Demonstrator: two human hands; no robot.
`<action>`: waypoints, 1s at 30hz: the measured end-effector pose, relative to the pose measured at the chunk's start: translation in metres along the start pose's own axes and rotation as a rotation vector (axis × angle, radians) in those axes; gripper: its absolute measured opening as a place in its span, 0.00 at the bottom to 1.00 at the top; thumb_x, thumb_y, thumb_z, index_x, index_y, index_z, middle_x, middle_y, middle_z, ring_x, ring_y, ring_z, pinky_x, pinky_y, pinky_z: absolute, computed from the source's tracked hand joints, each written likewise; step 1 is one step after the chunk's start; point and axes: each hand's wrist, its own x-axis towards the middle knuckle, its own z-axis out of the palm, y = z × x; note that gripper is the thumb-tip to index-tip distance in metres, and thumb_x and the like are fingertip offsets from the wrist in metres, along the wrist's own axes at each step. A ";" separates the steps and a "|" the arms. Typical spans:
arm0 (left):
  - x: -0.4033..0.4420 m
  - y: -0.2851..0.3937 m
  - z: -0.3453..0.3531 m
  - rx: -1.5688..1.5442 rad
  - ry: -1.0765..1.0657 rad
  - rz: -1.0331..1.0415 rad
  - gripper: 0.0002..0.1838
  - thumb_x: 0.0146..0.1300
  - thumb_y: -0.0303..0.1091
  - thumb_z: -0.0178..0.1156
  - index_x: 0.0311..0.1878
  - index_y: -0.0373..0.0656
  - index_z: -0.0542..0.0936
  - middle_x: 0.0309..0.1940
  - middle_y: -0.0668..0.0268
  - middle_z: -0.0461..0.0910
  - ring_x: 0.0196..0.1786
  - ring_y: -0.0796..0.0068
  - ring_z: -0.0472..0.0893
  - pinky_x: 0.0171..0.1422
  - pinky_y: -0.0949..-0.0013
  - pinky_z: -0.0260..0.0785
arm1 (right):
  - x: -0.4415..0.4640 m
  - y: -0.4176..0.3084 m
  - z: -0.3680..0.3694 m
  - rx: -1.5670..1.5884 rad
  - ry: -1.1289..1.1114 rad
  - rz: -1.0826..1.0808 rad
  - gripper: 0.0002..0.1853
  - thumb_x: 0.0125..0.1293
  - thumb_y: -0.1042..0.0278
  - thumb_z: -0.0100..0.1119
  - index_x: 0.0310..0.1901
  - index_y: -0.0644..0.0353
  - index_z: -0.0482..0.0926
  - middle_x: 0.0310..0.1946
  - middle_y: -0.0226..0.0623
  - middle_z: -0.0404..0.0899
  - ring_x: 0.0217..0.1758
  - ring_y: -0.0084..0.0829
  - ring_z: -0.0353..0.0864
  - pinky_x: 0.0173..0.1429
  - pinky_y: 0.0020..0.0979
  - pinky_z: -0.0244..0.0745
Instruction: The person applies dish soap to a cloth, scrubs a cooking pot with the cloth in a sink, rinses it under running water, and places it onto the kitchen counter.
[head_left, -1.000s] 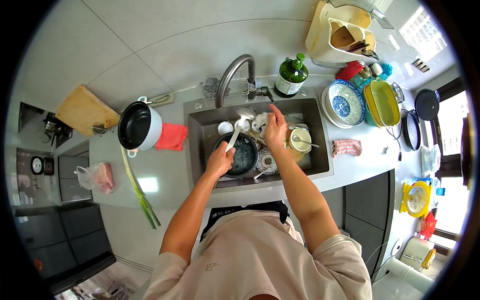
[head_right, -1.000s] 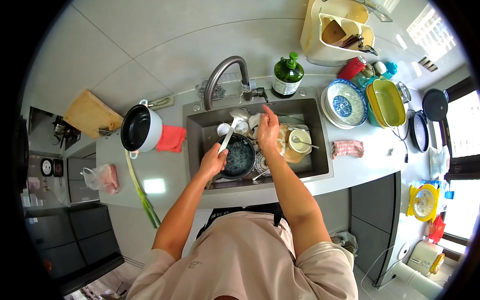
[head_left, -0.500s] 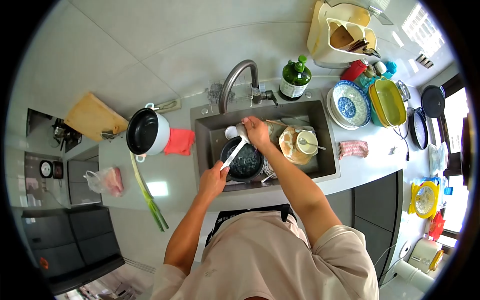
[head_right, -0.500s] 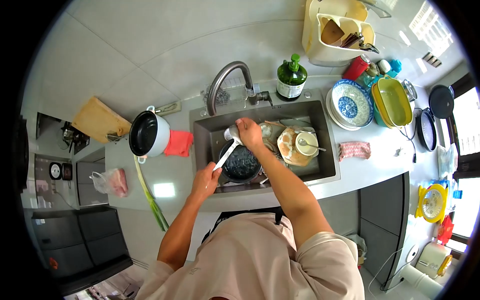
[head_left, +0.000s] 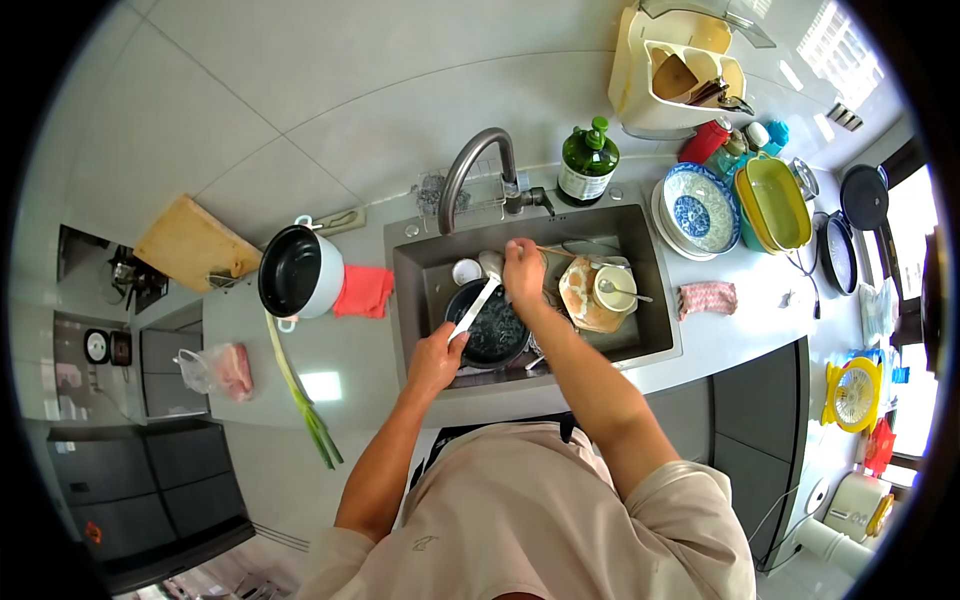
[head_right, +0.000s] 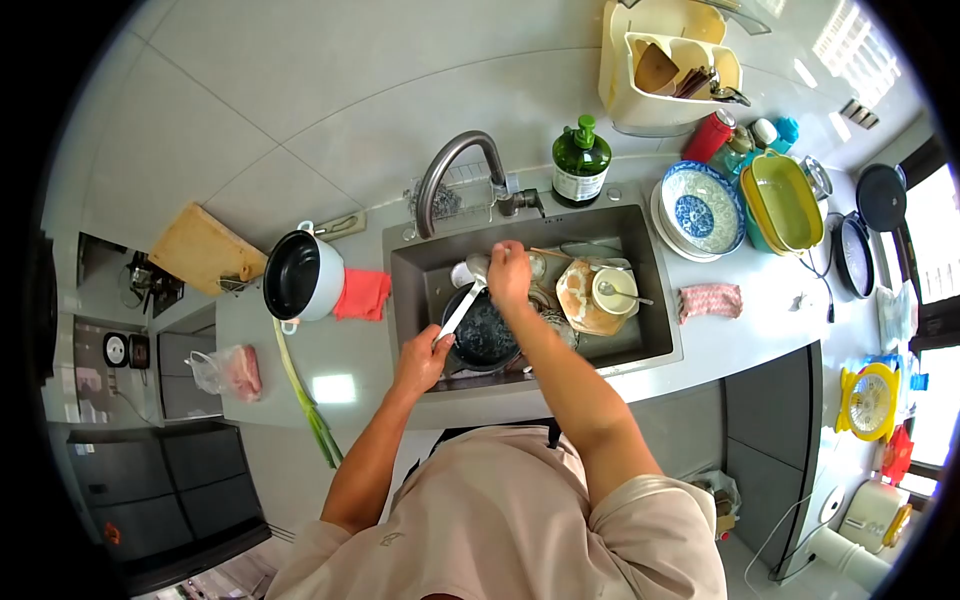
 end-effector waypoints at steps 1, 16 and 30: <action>0.000 -0.001 0.002 -0.015 -0.010 -0.003 0.14 0.75 0.42 0.63 0.42 0.39 0.79 0.28 0.45 0.80 0.33 0.36 0.79 0.36 0.46 0.69 | -0.018 0.004 0.006 -0.141 0.254 -0.258 0.20 0.72 0.61 0.62 0.58 0.67 0.80 0.49 0.50 0.84 0.54 0.52 0.81 0.64 0.48 0.71; -0.002 -0.013 -0.003 -0.093 0.036 0.042 0.16 0.75 0.45 0.63 0.43 0.39 0.76 0.30 0.44 0.81 0.37 0.33 0.80 0.39 0.45 0.70 | 0.027 -0.004 -0.062 0.756 -0.183 0.584 0.14 0.76 0.65 0.61 0.55 0.64 0.75 0.51 0.43 0.82 0.46 0.42 0.85 0.40 0.40 0.84; -0.004 -0.007 0.002 -0.056 -0.033 -0.077 0.18 0.75 0.46 0.63 0.43 0.38 0.76 0.34 0.44 0.82 0.40 0.34 0.81 0.43 0.45 0.72 | 0.004 0.010 -0.065 0.558 0.040 0.305 0.23 0.82 0.52 0.55 0.60 0.66 0.81 0.50 0.37 0.85 0.53 0.31 0.80 0.61 0.37 0.75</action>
